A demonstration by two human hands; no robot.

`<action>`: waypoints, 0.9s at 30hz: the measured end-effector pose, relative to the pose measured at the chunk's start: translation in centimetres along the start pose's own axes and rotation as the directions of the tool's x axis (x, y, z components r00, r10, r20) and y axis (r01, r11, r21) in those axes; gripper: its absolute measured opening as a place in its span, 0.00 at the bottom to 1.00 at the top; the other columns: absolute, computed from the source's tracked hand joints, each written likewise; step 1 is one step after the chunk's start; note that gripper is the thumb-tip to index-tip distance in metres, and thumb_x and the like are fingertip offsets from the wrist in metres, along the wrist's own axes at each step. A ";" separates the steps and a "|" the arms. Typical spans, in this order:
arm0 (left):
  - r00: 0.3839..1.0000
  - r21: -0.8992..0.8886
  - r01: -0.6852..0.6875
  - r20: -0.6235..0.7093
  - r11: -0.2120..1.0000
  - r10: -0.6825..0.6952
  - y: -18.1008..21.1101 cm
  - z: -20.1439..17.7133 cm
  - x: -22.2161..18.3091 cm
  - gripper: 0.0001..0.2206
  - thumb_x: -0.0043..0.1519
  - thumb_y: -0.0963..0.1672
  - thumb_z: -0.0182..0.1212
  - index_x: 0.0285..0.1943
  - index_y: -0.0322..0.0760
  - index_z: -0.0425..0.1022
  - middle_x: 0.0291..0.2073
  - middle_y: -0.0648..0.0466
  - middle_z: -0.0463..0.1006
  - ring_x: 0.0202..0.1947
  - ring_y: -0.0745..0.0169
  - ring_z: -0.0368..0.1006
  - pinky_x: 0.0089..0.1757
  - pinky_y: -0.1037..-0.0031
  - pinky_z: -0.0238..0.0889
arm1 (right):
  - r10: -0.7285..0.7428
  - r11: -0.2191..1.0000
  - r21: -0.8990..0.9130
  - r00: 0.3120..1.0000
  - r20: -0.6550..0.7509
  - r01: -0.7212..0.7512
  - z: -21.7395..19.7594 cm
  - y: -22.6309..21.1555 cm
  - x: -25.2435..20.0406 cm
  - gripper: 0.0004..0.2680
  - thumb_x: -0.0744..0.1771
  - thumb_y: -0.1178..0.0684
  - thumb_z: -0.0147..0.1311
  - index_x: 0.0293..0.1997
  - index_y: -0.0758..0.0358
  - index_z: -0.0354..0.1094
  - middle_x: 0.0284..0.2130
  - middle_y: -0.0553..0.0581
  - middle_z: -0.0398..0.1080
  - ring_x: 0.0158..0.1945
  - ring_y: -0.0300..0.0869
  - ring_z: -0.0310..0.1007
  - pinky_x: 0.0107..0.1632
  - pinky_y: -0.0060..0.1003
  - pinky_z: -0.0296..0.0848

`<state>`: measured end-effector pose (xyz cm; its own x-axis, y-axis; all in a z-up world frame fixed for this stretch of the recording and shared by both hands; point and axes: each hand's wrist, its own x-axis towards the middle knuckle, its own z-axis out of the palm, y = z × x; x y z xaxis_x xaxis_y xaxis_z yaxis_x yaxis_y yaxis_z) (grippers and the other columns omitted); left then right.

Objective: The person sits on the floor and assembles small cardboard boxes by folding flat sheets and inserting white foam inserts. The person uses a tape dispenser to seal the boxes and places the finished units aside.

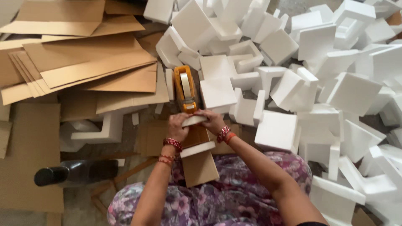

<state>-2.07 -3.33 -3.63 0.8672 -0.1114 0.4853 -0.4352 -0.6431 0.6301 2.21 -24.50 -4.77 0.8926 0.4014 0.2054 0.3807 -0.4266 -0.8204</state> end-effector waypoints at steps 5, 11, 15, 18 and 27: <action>0.967 0.063 0.208 0.141 0.976 -0.215 -0.3 -1.3 -0.3 0.24 0.44 0.35 0.65 0.50 0.50 0.84 0.42 0.58 0.80 0.45 0.52 0.69 0.51 0.64 0.63 | 0.047 0.962 0.248 0.961 0.273 -0.118 -0.9 0.9 2.4 0.14 0.64 0.53 0.66 0.55 0.60 0.73 0.46 0.56 0.79 0.49 0.38 0.78 0.51 0.34 0.77; 0.949 0.067 0.265 0.160 0.962 -0.273 0.3 -1.9 0.4 0.25 0.44 0.36 0.67 0.51 0.54 0.85 0.42 0.59 0.80 0.44 0.54 0.69 0.51 0.64 0.63 | 0.601 0.795 -0.014 0.785 0.148 -0.606 -0.2 1.8 11.0 0.20 0.66 0.33 0.54 0.47 0.60 0.79 0.29 0.55 0.78 0.30 0.39 0.75 0.34 0.37 0.77; 0.930 0.092 0.314 0.169 0.945 -0.326 0.6 -1.9 1.0 0.23 0.42 0.38 0.70 0.49 0.51 0.84 0.43 0.58 0.80 0.46 0.53 0.69 0.51 0.64 0.62 | 0.677 0.736 -0.161 0.723 0.139 -0.658 0.9 1.8 13.1 0.25 0.64 0.30 0.59 0.39 0.70 0.79 0.30 0.63 0.79 0.33 0.46 0.80 0.38 0.39 0.77; 0.932 0.114 0.308 0.163 0.945 -0.323 0.7 -1.8 0.5 0.22 0.44 0.38 0.67 0.48 0.51 0.84 0.47 0.61 0.81 0.47 0.54 0.70 0.52 0.64 0.61 | 0.664 0.734 -0.280 0.741 0.099 -0.619 1.6 2.2 12.8 0.26 0.64 0.28 0.59 0.39 0.71 0.79 0.31 0.66 0.79 0.36 0.50 0.81 0.40 0.41 0.77; 0.920 0.170 0.324 0.171 0.931 -0.352 1.6 -2.3 -0.4 0.22 0.43 0.38 0.65 0.48 0.51 0.82 0.46 0.60 0.81 0.48 0.53 0.69 0.53 0.61 0.61 | 0.701 0.676 -0.332 0.713 0.015 -0.658 3.5 4.2 13.6 0.23 0.61 0.32 0.65 0.41 0.69 0.78 0.36 0.66 0.79 0.41 0.50 0.81 0.45 0.43 0.78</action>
<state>-3.65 -2.57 -1.46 0.9926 -0.0061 0.1213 -0.0830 -0.7634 0.6406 15.06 -17.97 -7.29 0.8997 -0.0006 -0.4365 -0.2491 -0.8218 -0.5124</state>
